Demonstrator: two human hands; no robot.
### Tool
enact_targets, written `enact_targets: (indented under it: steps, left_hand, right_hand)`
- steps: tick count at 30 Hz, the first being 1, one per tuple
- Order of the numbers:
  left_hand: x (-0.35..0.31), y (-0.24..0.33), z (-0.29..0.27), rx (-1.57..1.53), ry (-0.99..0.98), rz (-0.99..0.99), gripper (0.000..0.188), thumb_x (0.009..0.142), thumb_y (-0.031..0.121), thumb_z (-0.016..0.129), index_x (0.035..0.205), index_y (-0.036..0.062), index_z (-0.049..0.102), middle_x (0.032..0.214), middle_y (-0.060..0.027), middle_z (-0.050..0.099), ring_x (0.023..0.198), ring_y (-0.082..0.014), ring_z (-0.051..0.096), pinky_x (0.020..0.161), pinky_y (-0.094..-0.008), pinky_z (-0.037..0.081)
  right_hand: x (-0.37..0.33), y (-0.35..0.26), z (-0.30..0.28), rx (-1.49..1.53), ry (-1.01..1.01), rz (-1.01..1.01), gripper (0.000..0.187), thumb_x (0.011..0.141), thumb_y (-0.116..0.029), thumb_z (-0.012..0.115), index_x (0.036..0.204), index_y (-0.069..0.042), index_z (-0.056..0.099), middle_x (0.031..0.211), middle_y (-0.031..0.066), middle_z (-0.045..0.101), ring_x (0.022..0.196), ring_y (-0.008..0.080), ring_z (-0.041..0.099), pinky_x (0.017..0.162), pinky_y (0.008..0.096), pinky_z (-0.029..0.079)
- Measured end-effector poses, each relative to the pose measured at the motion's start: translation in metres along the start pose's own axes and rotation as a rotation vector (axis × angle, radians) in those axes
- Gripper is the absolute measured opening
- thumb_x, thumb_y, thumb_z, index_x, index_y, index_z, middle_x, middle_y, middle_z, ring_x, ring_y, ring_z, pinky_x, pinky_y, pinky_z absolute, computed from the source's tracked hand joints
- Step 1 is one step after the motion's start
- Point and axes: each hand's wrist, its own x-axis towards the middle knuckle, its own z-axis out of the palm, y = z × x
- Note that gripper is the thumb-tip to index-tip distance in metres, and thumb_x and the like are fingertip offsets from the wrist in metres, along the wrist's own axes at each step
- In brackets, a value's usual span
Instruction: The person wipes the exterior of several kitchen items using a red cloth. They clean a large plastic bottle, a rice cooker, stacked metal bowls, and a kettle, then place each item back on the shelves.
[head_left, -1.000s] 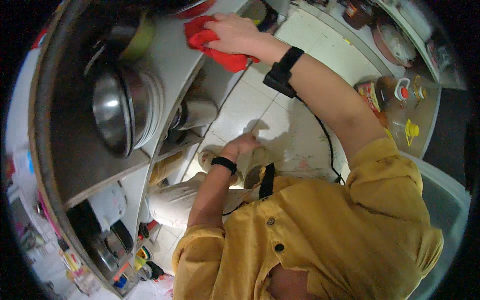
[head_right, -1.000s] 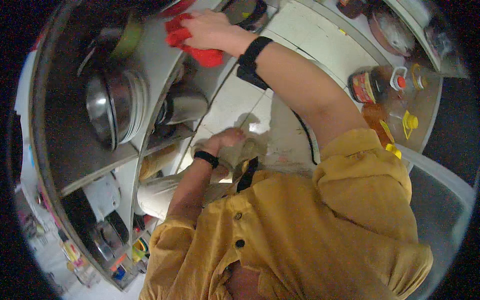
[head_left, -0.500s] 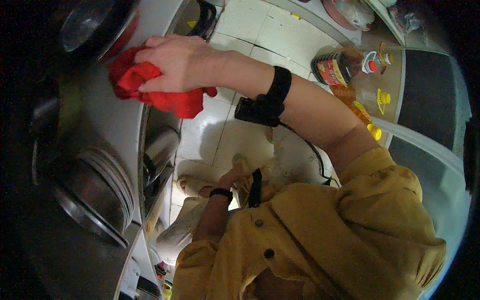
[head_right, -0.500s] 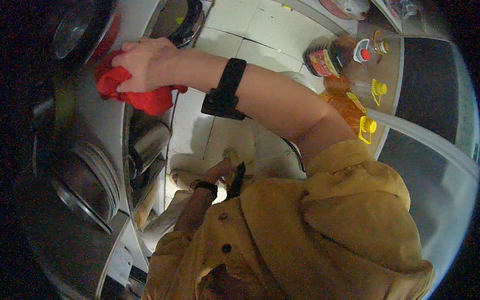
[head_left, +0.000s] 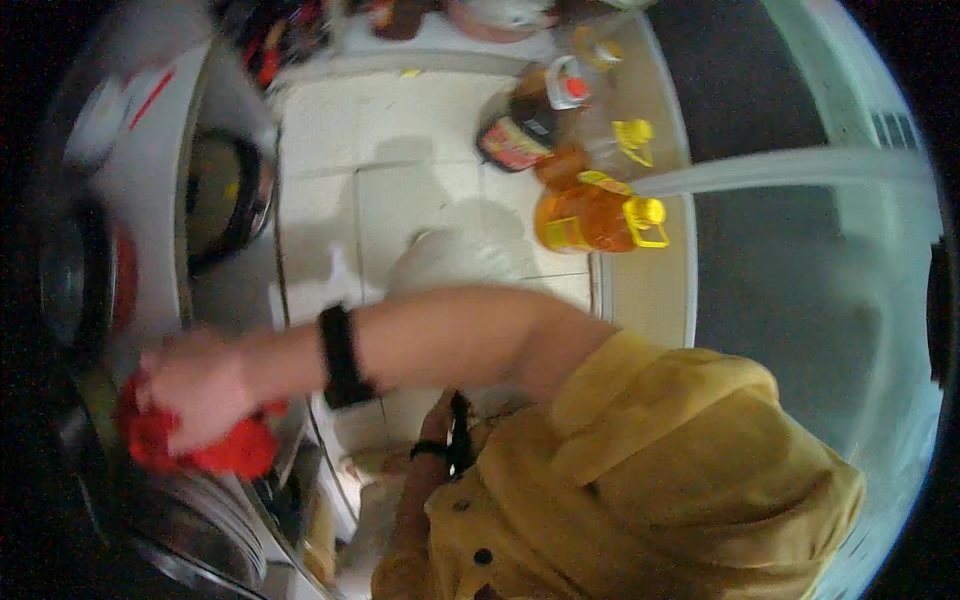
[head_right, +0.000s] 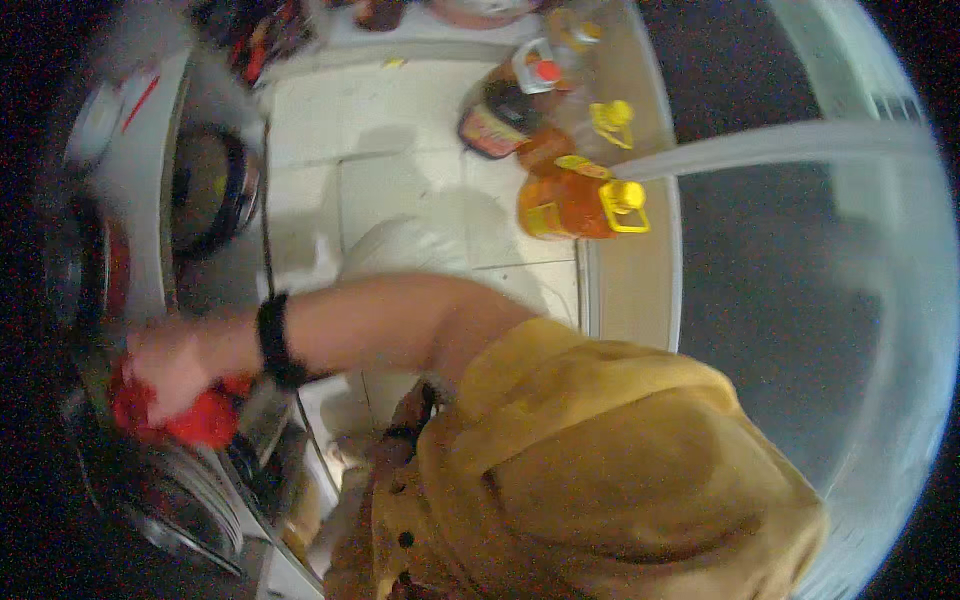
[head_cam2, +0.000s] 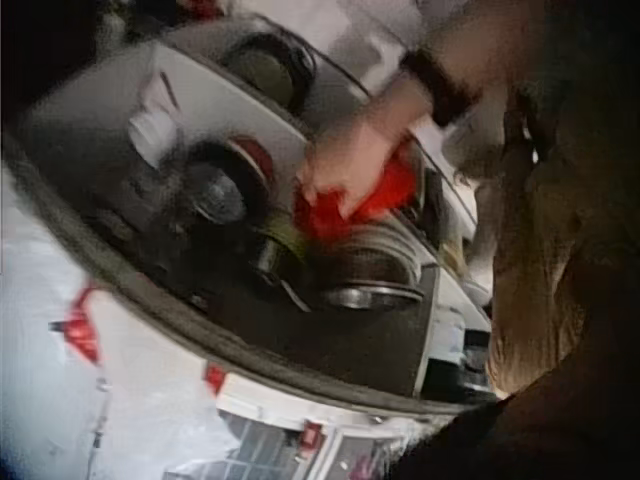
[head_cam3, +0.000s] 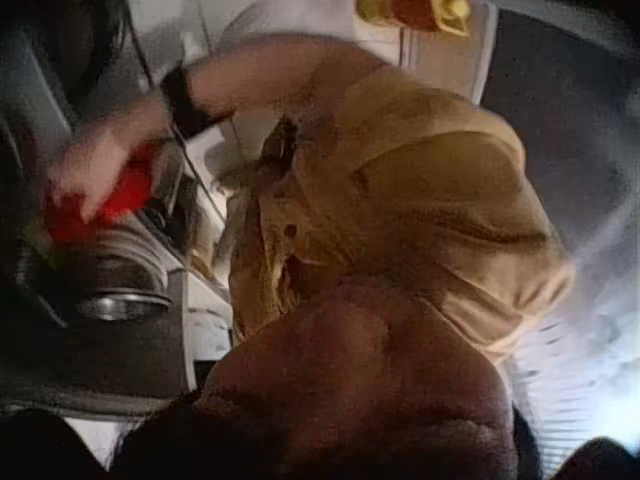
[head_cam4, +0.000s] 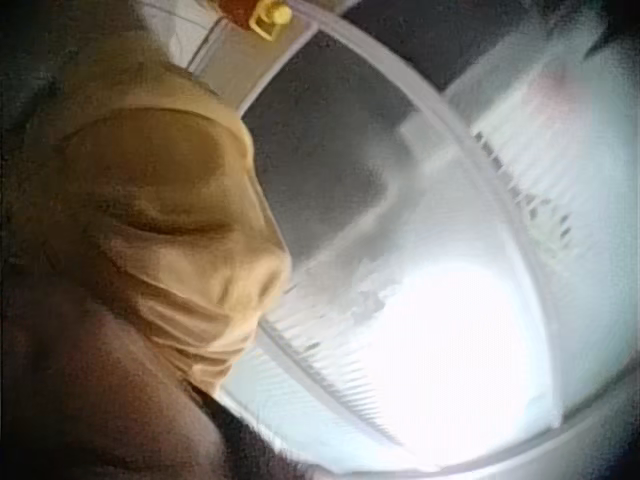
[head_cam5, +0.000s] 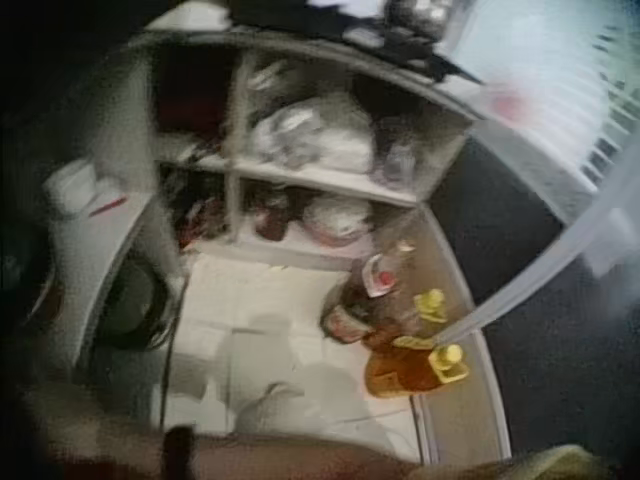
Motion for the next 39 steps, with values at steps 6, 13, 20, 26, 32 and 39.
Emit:
enact_targets:
  steps: [6, 13, 20, 26, 32, 39]
  left_hand:
    - [-0.021, 0.016, -0.023, 0.083, 0.101, -0.058, 0.06, 0.093, 0.029, 0.059, 0.142, 0.0079, 0.032, 0.121, -0.0153, 0.059, 0.102, -0.0278, 0.061, 0.076, -0.0404, 0.053]
    - [-0.024, 0.037, -0.024, 0.126, 0.135, -0.122, 0.056, 0.092, 0.026, 0.06, 0.139, 0.0074, 0.036, 0.118, -0.0132, 0.06, 0.101, -0.0259, 0.061, 0.077, -0.0384, 0.052]
    - [-0.016, 0.042, -0.009, 0.069, 0.12, -0.066, 0.051, 0.092, 0.022, 0.061, 0.137, 0.0069, 0.041, 0.115, -0.0111, 0.061, 0.1, -0.024, 0.061, 0.079, -0.0365, 0.051]
    - [-0.002, 0.027, 0.017, -0.035, 0.055, -0.008, 0.048, 0.091, 0.019, 0.061, 0.134, 0.0065, 0.045, 0.112, -0.0093, 0.061, 0.099, -0.0224, 0.061, 0.08, -0.0348, 0.051]
    - [0.021, 0.028, 0.056, -0.154, 0.004, 0.015, 0.045, 0.09, 0.017, 0.062, 0.132, 0.006, 0.048, 0.11, -0.0075, 0.062, 0.098, -0.0207, 0.061, 0.082, -0.0331, 0.05]
    - [0.031, 0.041, 0.065, -0.275, 0.126, 0.083, 0.041, 0.09, 0.013, 0.063, 0.129, 0.0055, 0.053, 0.107, -0.0054, 0.063, 0.097, -0.0188, 0.061, 0.084, -0.0311, 0.05]
  right_hand:
    - [0.022, -0.027, 0.042, 0.321, 0.294, -0.031, 0.048, 0.073, -0.04, 0.068, 0.099, 0.001, 0.069, 0.099, 0.0258, 0.065, 0.095, 0.0417, 0.063, 0.087, 0.0479, 0.051]
    - [0.012, -0.025, 0.031, 0.488, 0.247, 0.004, 0.046, 0.075, -0.035, 0.066, 0.1, 0.003, 0.066, 0.1, 0.0261, 0.063, 0.097, 0.0425, 0.061, 0.086, 0.0481, 0.049]
    - [0.003, -0.021, -0.007, 0.499, 0.129, 0.087, 0.041, 0.076, -0.031, 0.066, 0.099, 0.002, 0.064, 0.107, 0.0285, 0.06, 0.1, 0.042, 0.06, 0.086, 0.0492, 0.049]
    - [-0.013, -0.011, -0.024, 0.366, 0.195, 0.016, 0.043, 0.079, -0.039, 0.068, 0.097, -0.001, 0.066, 0.111, 0.0244, 0.061, 0.093, 0.0403, 0.064, 0.083, 0.0474, 0.053]
    - [-0.001, 0.019, -0.034, 0.399, 0.077, 0.182, 0.058, 0.077, -0.055, 0.067, 0.086, 0.002, 0.071, 0.087, 0.025, 0.068, 0.082, 0.0356, 0.069, 0.077, 0.0436, 0.055]
    - [-0.012, 0.013, -0.045, 0.614, -0.005, 0.054, 0.038, 0.089, -0.033, 0.068, 0.116, -0.007, 0.064, 0.099, 0.0093, 0.072, 0.088, 0.02, 0.068, 0.083, 0.0349, 0.053]
